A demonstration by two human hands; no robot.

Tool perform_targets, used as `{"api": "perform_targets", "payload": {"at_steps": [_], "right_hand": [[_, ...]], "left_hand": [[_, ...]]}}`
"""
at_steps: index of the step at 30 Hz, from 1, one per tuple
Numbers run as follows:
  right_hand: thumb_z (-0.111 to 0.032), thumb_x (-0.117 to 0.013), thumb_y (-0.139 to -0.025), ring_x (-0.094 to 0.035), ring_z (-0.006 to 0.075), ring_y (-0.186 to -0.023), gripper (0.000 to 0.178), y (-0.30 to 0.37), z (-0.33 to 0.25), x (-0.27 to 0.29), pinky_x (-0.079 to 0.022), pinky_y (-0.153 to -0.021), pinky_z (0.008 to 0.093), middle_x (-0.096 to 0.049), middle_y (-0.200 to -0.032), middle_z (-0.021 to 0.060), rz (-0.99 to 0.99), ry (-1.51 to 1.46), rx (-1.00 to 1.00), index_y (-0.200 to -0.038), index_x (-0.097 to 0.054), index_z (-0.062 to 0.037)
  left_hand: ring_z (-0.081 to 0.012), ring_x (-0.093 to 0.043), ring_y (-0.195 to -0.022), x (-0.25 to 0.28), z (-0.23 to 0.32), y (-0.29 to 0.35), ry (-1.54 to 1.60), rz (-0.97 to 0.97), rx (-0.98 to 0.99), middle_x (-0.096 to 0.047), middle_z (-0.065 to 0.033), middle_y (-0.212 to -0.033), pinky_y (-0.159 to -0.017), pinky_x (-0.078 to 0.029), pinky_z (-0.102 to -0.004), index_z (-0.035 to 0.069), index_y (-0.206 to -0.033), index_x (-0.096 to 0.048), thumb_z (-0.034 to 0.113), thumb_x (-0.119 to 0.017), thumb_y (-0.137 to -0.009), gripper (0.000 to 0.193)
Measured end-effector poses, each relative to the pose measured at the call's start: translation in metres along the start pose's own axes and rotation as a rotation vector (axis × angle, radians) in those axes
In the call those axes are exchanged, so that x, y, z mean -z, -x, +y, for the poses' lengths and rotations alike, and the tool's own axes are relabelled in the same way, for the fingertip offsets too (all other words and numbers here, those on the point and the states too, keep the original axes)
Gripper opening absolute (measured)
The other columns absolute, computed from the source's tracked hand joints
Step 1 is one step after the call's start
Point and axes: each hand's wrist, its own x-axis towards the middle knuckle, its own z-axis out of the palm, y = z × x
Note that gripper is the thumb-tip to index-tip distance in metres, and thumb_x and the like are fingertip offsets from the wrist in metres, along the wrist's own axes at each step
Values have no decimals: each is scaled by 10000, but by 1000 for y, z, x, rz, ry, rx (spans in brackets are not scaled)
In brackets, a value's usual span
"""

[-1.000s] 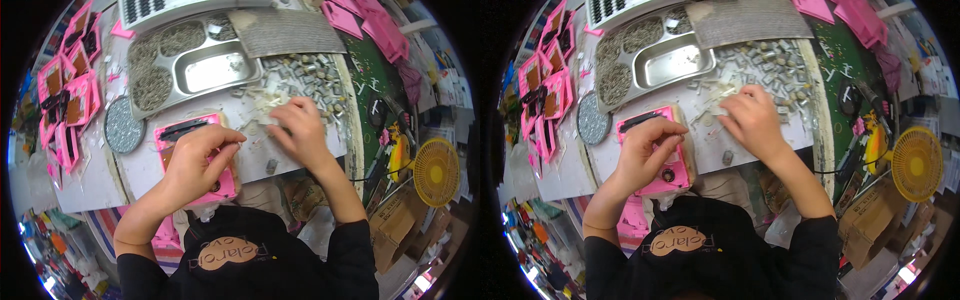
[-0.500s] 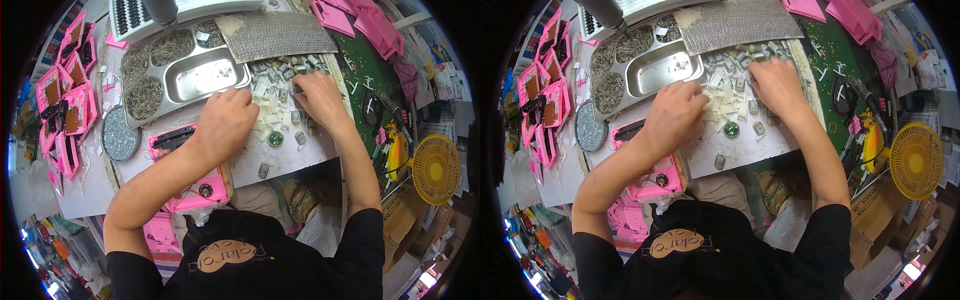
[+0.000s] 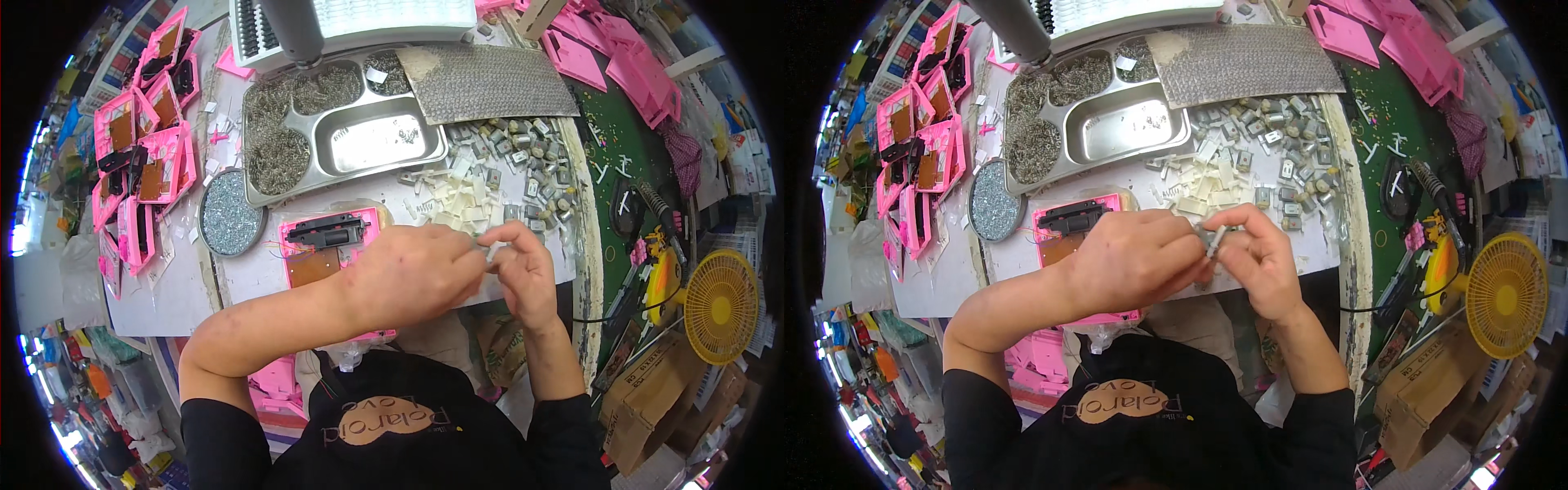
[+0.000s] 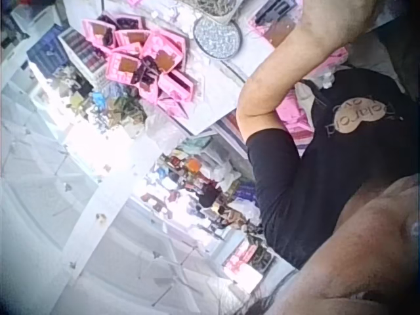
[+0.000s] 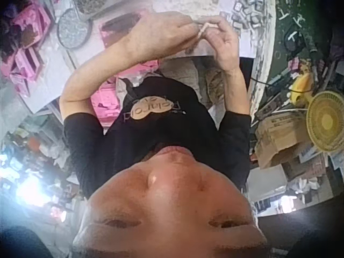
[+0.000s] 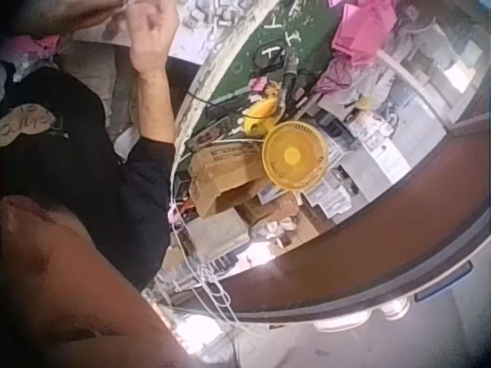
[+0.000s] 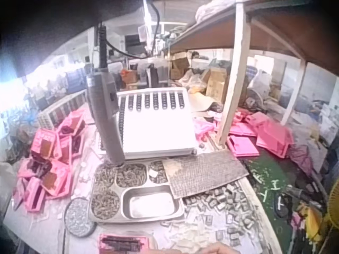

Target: The recorder is assembling electronic components into a pink plastic housing, including wiring, speakers, and circuit boards, and securing them with a screwdriver.

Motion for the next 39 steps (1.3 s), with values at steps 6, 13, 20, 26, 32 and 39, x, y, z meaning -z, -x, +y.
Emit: {"api": "perform_targets", "payload": {"at_steps": [6, 13, 20, 26, 32, 39], "right_hand": [[-141, -634, -991, -576, 124, -666, 233, 2, 13, 16, -476, -669, 265, -599, -751, 40, -20, -471, -241, -1166, -508, -53], [-153, -596, -993, -438, 118, -611, 509, 8, 16, 22, -385, -703, 371, -475, -672, 18, -167, -717, -132, -1439, -378, -37], [-159, -607, -985, -442, 107, -590, 571, 15, 16, 28, -389, -678, 358, -533, -696, 24, -193, -635, -110, -1470, -402, 63], [-126, -607, -971, -446, 98, -576, 547, 20, 17, 32, -395, -663, 349, -543, -690, 24, -111, -633, -77, -1447, -426, 74], [-71, -603, -967, -499, 96, -615, 484, 31, 5, 37, -432, -646, 309, -557, -704, 17, 51, -349, -24, -1417, -472, 51], [-12, -609, -940, -522, 76, -642, 350, 24, 7, 54, -420, -623, 245, -570, -698, 5, 125, 605, -51, -1289, -590, -41]], "left_hand": [[-234, -643, -688, -7, -8, -11, 84, 10, -101, -558, -45, -752, -579, -529, -362, 83, -817, -596, 139, -732, -816, 147], [-317, -704, -806, 2, -109, -63, 167, 148, 248, -714, -155, -908, -720, -554, -399, 39, -1000, -697, 180, -663, -936, 159], [-334, -684, -921, 25, -197, -83, -356, 56, 338, -703, -104, -1057, -834, -544, -437, 80, -1034, -760, 154, -667, -909, 173], [-321, -682, -927, 23, -201, -87, -404, -87, 310, -682, -67, -1025, -824, -546, -434, 110, -980, -761, 193, -678, -908, 138], [-340, -684, -864, 20, -221, -75, -418, 84, 189, -693, -138, -948, -757, -547, -440, 41, -963, -682, 164, -671, -894, 142], [-73, -629, -708, 41, -86, -8, 525, 173, 633, -691, -35, -804, -665, -510, -234, 3, -933, -661, 73, -700, -888, 93]]}}
